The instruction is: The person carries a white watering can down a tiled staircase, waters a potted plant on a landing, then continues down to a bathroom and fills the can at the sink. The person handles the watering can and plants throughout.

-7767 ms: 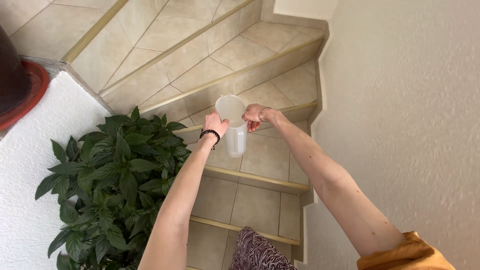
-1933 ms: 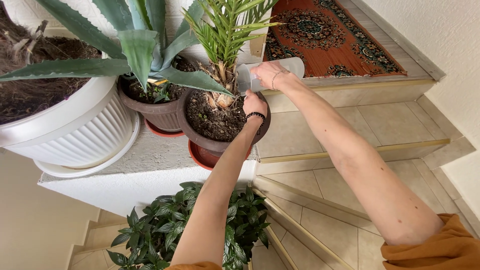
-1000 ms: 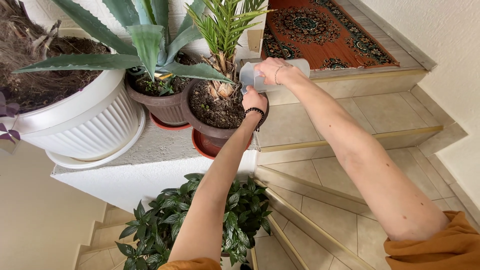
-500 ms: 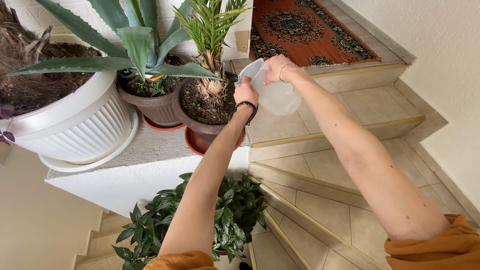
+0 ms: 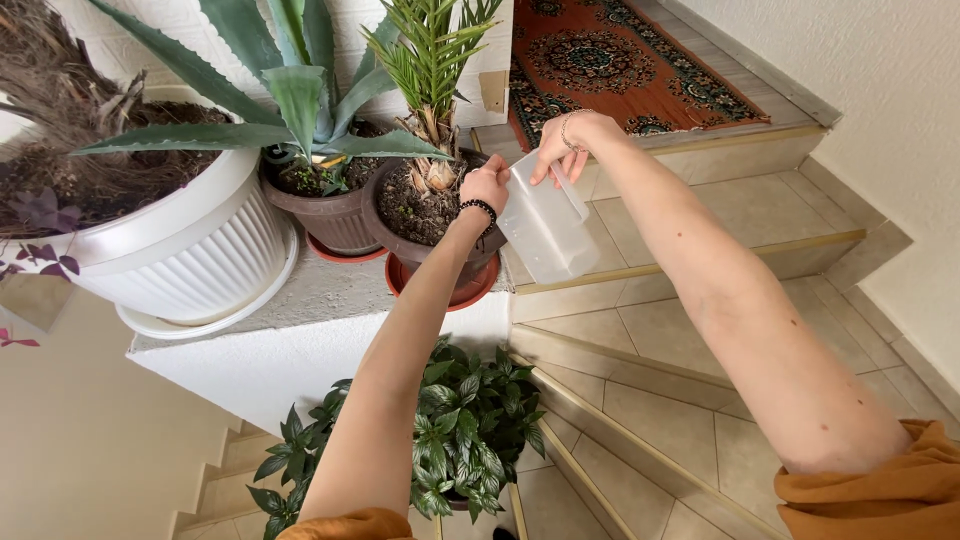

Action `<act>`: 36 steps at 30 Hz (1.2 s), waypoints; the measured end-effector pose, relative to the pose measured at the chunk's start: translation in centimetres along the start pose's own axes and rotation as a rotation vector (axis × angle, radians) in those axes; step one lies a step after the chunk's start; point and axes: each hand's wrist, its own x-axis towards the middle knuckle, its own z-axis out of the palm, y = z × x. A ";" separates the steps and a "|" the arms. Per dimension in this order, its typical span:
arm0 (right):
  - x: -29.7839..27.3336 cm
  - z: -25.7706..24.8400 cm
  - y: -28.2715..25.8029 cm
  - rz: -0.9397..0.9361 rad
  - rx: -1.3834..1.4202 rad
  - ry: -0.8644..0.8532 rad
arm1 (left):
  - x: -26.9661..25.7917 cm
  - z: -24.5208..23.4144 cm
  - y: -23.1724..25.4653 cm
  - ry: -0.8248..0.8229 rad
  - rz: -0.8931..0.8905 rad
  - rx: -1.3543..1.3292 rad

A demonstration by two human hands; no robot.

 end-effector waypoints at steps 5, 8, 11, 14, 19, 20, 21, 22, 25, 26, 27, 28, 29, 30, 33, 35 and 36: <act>-2.1 0.9 -1.8 -0.011 0.030 -0.043 | 0.1 -1.4 -1.5 -0.018 0.003 0.036; -2.8 1.3 -3.2 -0.019 0.050 -0.070 | -0.6 -3.3 -2.0 -0.025 0.022 0.056; -4.5 2.3 -5.5 0.032 -0.034 -0.103 | -1.2 -5.1 -2.9 -0.048 0.079 0.042; -5.1 3.3 -7.1 0.076 -0.121 -0.143 | -1.8 -6.7 -3.8 -0.076 0.103 0.030; -4.0 5.0 -9.0 0.036 -0.002 -0.191 | -3.0 -10.0 -5.5 -0.076 0.045 0.062; -4.0 5.3 -9.4 0.021 0.023 -0.188 | -3.3 -10.9 -5.6 -0.083 0.020 0.095; -4.1 5.6 -9.8 0.005 0.048 -0.184 | -3.5 -11.6 -5.8 -0.090 -0.006 0.128; -2.9 5.9 -9.6 0.002 0.047 -0.185 | -3.3 -12.0 -6.6 -0.088 -0.008 0.130; -0.4 6.9 -9.8 -0.146 0.205 -0.182 | -2.2 -12.7 -9.3 0.009 -0.013 0.220; -0.4 7.4 -10.1 -0.165 0.228 -0.171 | -1.5 -12.7 -10.2 0.030 -0.016 0.237; -0.3 7.8 -10.4 -0.183 0.250 -0.160 | -0.7 -12.6 -11.1 0.050 -0.019 0.254; -0.2 8.3 -10.5 -0.181 0.251 -0.159 | -1.1 -13.0 -11.2 0.049 -0.018 0.253; 0.0 8.8 -10.6 -0.208 0.300 -0.155 | -1.3 -13.4 -11.2 0.065 -0.031 0.237; 0.2 9.4 -10.7 -0.234 0.347 -0.155 | -1.8 -13.8 -11.5 0.082 -0.048 0.221; 4.3 11.1 -9.5 -0.294 0.511 -0.136 | -3.7 -14.8 -10.6 0.072 -0.077 0.178; 4.4 12.1 -9.4 -0.312 0.560 -0.119 | -3.6 -14.5 -11.4 0.065 -0.089 0.175; 4.5 12.6 -9.4 -0.334 0.605 -0.102 | -3.5 -14.4 -11.8 0.062 -0.101 0.172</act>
